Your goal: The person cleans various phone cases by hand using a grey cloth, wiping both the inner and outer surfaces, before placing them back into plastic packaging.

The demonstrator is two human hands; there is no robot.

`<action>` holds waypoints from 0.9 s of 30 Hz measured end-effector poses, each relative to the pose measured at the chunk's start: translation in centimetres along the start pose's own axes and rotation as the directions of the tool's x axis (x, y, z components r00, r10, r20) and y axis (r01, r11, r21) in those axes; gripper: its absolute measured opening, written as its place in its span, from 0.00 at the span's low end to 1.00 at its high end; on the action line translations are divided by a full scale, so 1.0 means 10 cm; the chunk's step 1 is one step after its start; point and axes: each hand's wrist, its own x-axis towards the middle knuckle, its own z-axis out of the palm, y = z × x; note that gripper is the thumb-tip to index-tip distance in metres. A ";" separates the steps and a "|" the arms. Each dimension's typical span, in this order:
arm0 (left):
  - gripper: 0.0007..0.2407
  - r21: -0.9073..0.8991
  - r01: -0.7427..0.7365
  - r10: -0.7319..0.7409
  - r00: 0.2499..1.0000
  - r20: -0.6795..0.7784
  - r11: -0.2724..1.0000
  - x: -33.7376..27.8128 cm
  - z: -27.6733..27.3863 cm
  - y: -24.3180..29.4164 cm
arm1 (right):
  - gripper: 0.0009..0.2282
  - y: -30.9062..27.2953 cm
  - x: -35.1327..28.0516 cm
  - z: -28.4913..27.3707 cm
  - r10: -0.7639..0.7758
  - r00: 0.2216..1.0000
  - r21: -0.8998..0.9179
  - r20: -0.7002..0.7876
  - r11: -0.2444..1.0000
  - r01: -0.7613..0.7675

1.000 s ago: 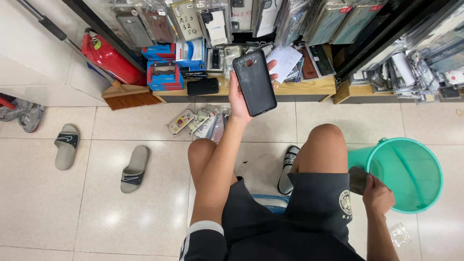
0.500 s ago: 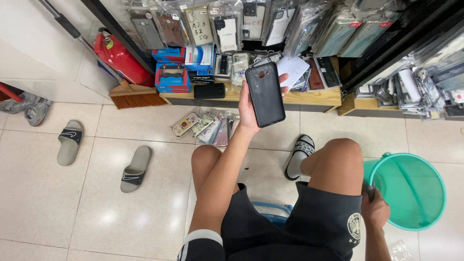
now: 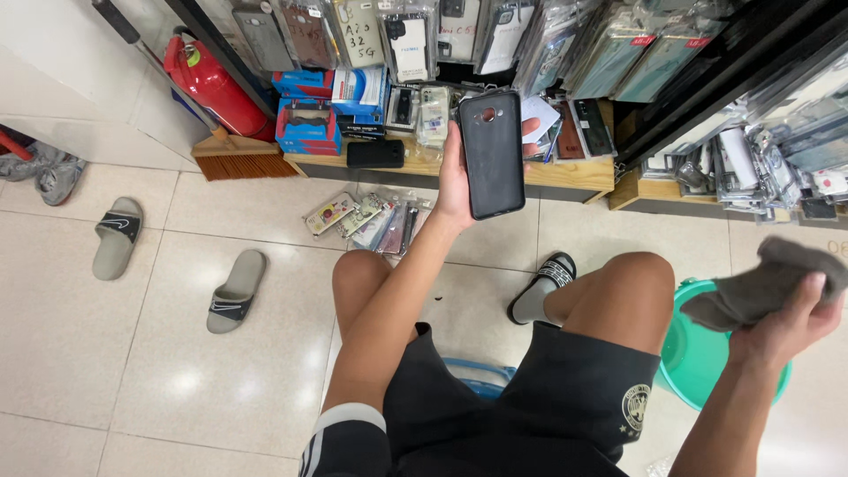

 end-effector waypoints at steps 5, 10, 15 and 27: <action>0.34 0.160 0.030 -0.025 0.999 -0.032 0.987 0.14 0.15 0.24 | 0.18 -0.68 0.17 1.32 0.061 0.954 0.423 0.292 0.887 -0.186; 0.35 0.278 0.015 0.002 0.998 -0.061 0.961 0.40 0.15 0.45 | 0.13 -1.22 0.01 2.88 0.031 0.842 0.540 0.539 0.754 -0.373; 0.34 0.070 -0.061 0.050 0.986 0.158 0.996 0.56 -0.20 0.42 | 0.07 -1.49 -0.32 3.68 -0.348 0.807 0.412 0.476 0.900 0.145; 0.33 0.220 -0.031 0.113 0.922 -0.371 0.975 0.39 0.16 0.62 | 0.14 -1.32 -1.14 3.61 -0.611 0.345 0.431 0.713 0.769 0.472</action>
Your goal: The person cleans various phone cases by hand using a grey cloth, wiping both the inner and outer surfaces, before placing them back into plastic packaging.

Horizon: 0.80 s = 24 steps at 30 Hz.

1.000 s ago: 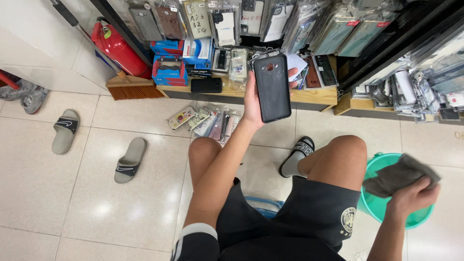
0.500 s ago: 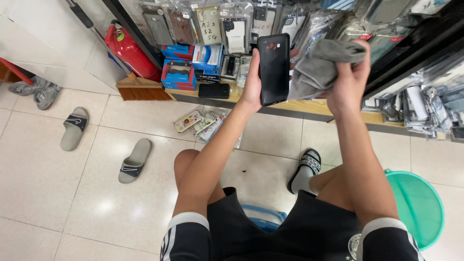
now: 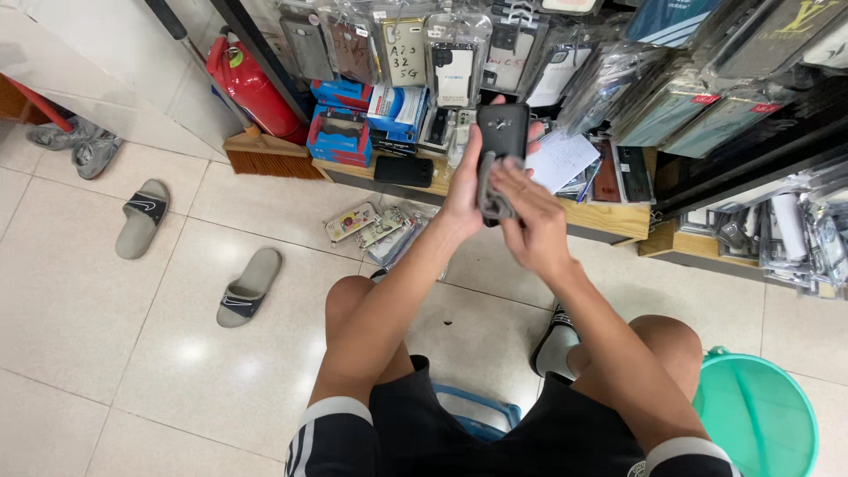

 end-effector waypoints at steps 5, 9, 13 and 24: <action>0.22 -0.017 0.145 -0.143 0.985 0.097 0.989 -0.06 0.14 -0.05 | 0.20 0.36 0.16 -0.17 -0.052 0.965 -0.285 -0.258 0.958 -0.024; 0.22 0.006 0.076 -0.076 0.993 0.096 0.997 -0.16 0.22 0.05 | 0.13 0.25 -0.13 0.13 0.000 0.978 -0.163 -0.211 0.986 -0.035; 0.24 0.028 -0.013 0.010 0.991 0.131 1.000 -0.10 0.05 0.01 | 0.12 0.25 -0.06 0.04 -0.022 0.994 -0.239 -0.110 0.971 -0.005; 0.28 0.042 -0.050 0.043 0.988 0.147 0.998 0.00 -0.21 0.01 | 0.07 0.03 -0.16 0.02 0.046 0.999 -0.029 -0.015 0.999 -0.046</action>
